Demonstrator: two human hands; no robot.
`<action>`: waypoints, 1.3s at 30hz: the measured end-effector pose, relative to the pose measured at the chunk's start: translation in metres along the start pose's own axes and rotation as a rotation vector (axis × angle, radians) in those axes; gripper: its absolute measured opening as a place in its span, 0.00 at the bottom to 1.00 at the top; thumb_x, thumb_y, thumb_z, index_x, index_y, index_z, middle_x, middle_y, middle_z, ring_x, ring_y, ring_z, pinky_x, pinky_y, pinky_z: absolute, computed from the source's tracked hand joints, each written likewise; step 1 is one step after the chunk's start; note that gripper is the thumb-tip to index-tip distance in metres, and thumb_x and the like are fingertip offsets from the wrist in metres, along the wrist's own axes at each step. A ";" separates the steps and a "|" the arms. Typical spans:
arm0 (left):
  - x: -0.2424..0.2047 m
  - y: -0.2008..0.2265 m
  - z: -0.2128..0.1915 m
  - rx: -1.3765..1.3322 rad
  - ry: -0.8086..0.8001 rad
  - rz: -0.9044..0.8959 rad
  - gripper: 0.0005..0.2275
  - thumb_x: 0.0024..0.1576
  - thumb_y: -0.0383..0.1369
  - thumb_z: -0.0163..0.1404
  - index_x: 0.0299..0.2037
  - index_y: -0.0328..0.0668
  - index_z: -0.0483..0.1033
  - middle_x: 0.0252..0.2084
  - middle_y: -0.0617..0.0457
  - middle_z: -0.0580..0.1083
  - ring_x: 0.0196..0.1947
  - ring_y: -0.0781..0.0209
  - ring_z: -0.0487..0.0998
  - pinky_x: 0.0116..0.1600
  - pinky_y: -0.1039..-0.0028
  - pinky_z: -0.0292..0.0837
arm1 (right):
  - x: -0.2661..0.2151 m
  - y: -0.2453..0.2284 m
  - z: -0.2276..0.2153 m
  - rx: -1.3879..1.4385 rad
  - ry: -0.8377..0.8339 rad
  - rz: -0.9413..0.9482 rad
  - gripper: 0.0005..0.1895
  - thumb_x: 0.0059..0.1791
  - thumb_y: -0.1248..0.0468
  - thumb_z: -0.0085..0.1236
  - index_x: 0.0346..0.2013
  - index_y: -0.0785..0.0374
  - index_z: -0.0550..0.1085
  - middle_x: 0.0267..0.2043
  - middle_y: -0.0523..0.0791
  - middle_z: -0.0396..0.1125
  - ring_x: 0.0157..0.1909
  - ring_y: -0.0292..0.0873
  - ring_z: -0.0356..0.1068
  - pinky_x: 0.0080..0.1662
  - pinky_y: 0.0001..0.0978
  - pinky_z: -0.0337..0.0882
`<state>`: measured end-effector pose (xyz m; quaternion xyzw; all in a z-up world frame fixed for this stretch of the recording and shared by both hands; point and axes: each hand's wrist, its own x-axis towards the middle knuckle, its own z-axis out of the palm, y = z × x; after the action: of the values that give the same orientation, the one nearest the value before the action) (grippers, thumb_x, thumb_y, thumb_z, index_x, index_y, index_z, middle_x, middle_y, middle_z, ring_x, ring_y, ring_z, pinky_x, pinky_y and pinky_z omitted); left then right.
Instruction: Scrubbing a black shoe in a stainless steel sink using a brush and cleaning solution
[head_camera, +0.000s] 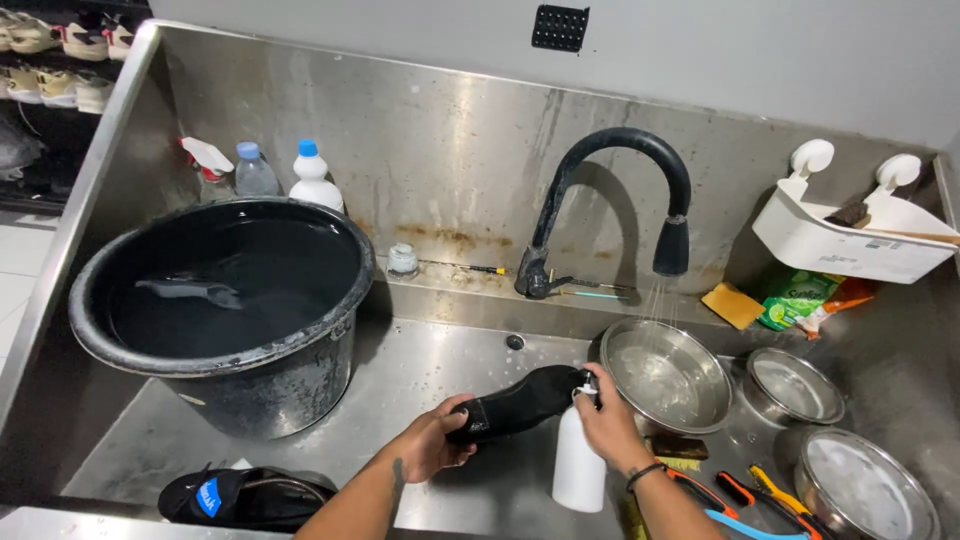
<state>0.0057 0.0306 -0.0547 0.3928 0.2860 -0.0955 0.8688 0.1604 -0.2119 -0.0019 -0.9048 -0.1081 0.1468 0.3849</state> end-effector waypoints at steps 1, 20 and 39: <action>-0.001 0.001 0.001 0.025 0.002 0.003 0.20 0.65 0.32 0.41 0.68 0.59 0.67 0.53 0.40 0.66 0.32 0.51 0.72 0.35 0.71 0.69 | -0.003 0.000 0.005 0.029 -0.018 -0.035 0.29 0.51 0.56 0.47 0.67 0.35 0.62 0.43 0.45 0.74 0.35 0.44 0.69 0.42 0.35 0.66; -0.006 0.014 0.012 0.624 0.237 0.009 0.22 0.62 0.45 0.32 0.67 0.70 0.65 0.57 0.55 0.77 0.34 0.56 0.83 0.39 0.72 0.71 | -0.006 0.047 -0.029 0.275 0.188 -0.664 0.32 0.50 0.69 0.54 0.68 0.63 0.59 0.67 0.48 0.59 0.67 0.44 0.60 0.71 0.36 0.55; -0.024 0.061 0.048 1.320 0.464 -0.255 0.21 0.68 0.44 0.27 0.71 0.73 0.60 0.48 0.53 0.82 0.32 0.58 0.83 0.49 0.76 0.68 | 0.079 0.182 -0.208 0.112 0.627 0.093 0.30 0.54 0.65 0.50 0.69 0.50 0.55 0.54 0.59 0.68 0.49 0.66 0.70 0.46 0.55 0.66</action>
<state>0.0303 0.0350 0.0229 0.8106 0.3900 -0.2637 0.3482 0.3218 -0.4490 -0.0116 -0.8873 0.0655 -0.1160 0.4415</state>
